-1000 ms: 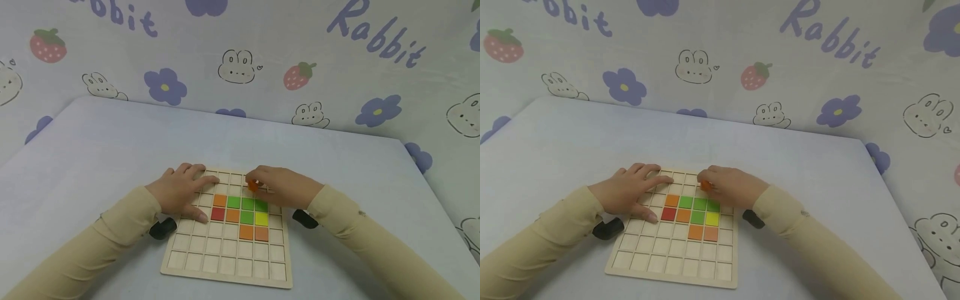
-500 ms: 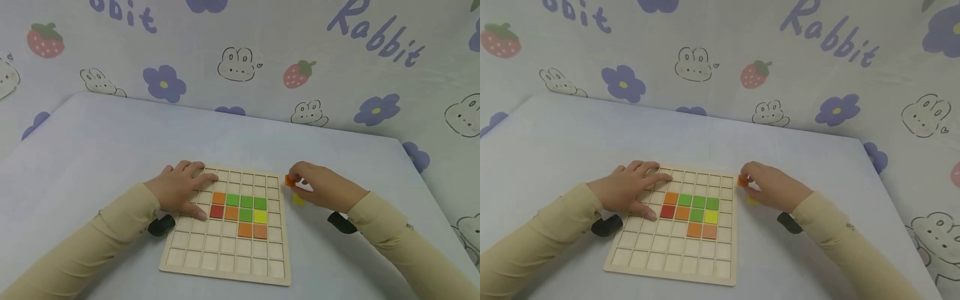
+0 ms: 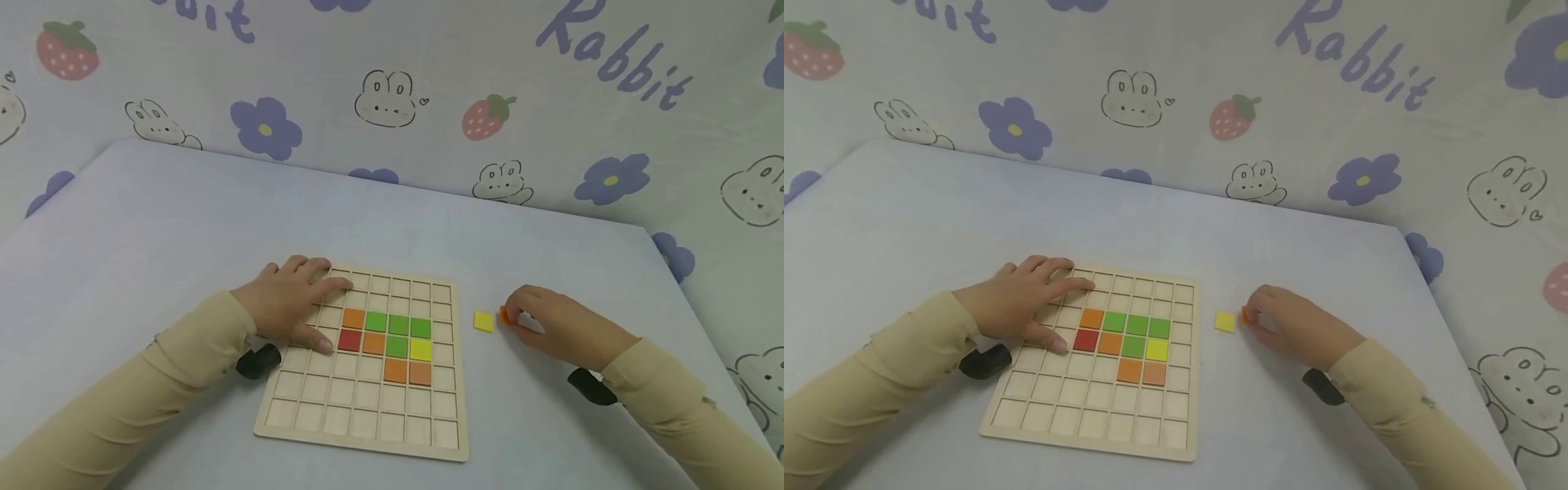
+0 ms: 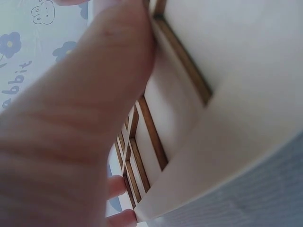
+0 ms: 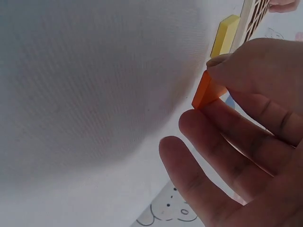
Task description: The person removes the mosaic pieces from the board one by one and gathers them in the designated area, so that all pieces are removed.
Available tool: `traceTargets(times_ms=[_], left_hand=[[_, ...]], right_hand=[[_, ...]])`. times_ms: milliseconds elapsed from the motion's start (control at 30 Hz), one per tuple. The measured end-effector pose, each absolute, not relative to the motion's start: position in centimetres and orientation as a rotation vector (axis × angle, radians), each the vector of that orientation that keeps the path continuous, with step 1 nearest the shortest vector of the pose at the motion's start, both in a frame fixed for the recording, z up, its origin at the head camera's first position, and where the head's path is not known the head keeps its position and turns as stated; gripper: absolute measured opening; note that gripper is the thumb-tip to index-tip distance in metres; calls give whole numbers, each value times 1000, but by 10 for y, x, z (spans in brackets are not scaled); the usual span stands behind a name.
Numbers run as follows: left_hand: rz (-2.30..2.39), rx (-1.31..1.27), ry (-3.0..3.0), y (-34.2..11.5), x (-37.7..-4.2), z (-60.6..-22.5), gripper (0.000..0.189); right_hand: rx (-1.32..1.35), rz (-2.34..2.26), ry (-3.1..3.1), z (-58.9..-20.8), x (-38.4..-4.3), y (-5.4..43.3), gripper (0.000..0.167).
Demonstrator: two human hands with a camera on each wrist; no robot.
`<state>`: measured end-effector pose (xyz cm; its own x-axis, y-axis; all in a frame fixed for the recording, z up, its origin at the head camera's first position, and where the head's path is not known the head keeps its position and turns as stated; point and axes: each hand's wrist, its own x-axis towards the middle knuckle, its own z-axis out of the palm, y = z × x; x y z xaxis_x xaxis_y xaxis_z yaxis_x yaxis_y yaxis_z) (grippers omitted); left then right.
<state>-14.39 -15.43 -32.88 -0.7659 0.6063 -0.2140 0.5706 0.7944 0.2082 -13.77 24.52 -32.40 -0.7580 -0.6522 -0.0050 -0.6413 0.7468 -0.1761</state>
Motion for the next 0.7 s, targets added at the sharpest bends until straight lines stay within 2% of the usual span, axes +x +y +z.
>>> traceTargets(times_ms=[700], left_hand=[[182, 896, 2707, -154, -144, -333, 90]], right_hand=[[-1245, -203, 2917, -333, -130, 250, 27]])
